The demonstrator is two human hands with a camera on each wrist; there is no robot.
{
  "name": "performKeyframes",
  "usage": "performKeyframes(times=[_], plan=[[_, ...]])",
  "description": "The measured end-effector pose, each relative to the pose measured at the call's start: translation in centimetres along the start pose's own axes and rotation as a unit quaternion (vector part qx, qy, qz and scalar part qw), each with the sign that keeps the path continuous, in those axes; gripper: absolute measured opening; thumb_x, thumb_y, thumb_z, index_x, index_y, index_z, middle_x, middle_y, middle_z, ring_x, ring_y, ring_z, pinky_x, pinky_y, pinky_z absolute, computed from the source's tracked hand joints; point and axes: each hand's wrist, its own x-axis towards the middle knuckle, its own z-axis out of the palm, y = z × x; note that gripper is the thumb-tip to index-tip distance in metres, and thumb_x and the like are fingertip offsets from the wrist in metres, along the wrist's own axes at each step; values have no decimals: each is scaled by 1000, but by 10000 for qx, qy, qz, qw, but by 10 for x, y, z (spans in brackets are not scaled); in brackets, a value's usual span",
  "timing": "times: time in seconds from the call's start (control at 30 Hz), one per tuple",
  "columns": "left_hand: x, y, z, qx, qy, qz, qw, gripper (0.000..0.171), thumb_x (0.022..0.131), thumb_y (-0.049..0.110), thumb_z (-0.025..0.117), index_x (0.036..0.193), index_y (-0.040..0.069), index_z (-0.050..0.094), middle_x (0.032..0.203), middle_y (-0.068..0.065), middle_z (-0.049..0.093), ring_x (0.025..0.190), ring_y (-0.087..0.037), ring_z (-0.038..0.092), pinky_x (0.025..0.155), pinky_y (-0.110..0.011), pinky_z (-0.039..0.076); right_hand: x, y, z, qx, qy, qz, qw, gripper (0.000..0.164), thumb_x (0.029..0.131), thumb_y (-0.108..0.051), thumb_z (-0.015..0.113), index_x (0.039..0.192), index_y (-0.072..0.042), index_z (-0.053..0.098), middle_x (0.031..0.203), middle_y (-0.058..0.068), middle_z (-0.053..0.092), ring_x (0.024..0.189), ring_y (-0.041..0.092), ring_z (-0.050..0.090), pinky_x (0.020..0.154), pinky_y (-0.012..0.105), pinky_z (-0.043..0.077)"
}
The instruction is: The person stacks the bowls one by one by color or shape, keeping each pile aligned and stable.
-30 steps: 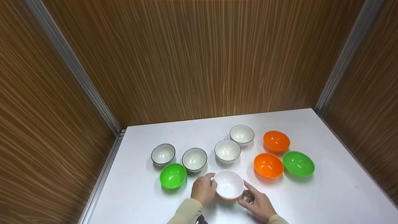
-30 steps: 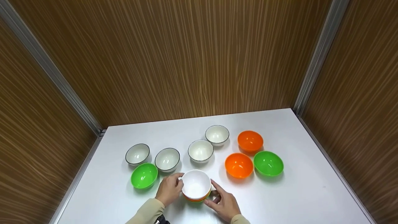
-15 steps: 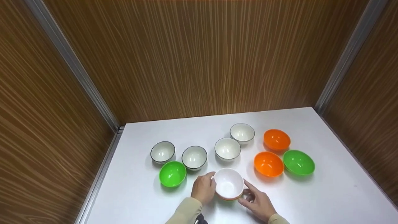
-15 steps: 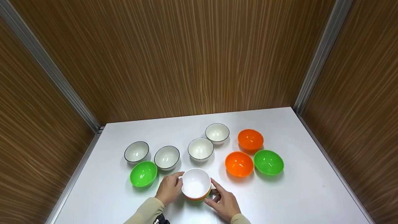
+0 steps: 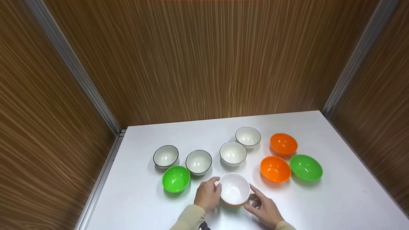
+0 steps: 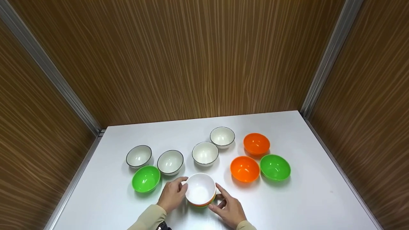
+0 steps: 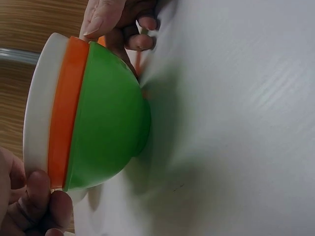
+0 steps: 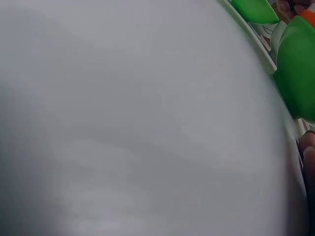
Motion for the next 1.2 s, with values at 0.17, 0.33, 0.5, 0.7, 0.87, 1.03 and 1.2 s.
performKeyframes(times=[0.17, 0.33, 0.5, 0.7, 0.87, 1.03, 1.2], plan=[[-10, -9, 6, -123, -249, 201, 9994, 96, 66, 71, 61, 137, 12, 38, 114, 4, 50, 103, -12, 50, 89, -35, 44, 1, -15, -6, 565, -111, 269, 9980, 79, 76, -34, 73, 142, -21, 31, 124, 10, 50, 75, 17, 60, 61, 25, 51], [-16, -16, 14, -348, -661, 422, 9963, 120, 52, 73, 68, 143, 9, 24, 140, -5, 35, 126, -21, 36, 103, -41, 32, 3, -45, -16, 823, -305, 136, 9960, 81, 76, -26, 75, 142, -11, 32, 128, 14, 46, 83, 26, 60, 66, 30, 54], [-16, -17, 18, -547, -666, 453, 9953, 115, 52, 68, 70, 143, 11, 26, 139, 0, 36, 126, -18, 36, 105, -38, 30, 3, -53, -15, 921, -422, 102, 9948, 85, 73, -24, 77, 141, -4, 31, 112, 14, 53, 83, 27, 59, 67, 31, 55], [-18, -18, 20, -599, -559, 495, 9954, 112, 53, 68, 70, 142, 12, 28, 136, 1, 38, 123, -17, 39, 104, -38, 32, 8, -30, -6, 900, -287, -56, 9955, 85, 71, -25, 78, 140, -7, 34, 111, 15, 54, 80, 23, 59, 65, 29, 55], [-18, -18, 20, -615, -526, 416, 9959, 114, 52, 68, 69, 142, 11, 28, 135, 0, 40, 121, -17, 42, 103, -38, 34, 11, -17, -3, 682, -235, 39, 9974, 85, 68, -34, 79, 139, -12, 38, 117, 10, 54, 81, 19, 60, 65, 26, 55], [-18, -16, 20, -673, -530, 325, 9958, 115, 51, 68, 69, 142, 11, 28, 136, -2, 40, 120, -17, 42, 102, -38, 34, 11, -15, -3, 632, -260, 57, 9976, 84, 70, -34, 78, 139, -10, 38, 112, 11, 57, 79, 18, 61, 65, 26, 54], [-17, -17, 20, -596, -473, 359, 9965, 112, 52, 69, 68, 142, 13, 30, 137, -1, 39, 124, -19, 38, 104, -38, 32, 12, -21, -5, 726, -370, 176, 9965, 85, 70, -34, 78, 141, -19, 34, 132, 10, 47, 80, 21, 62, 68, 27, 55]])
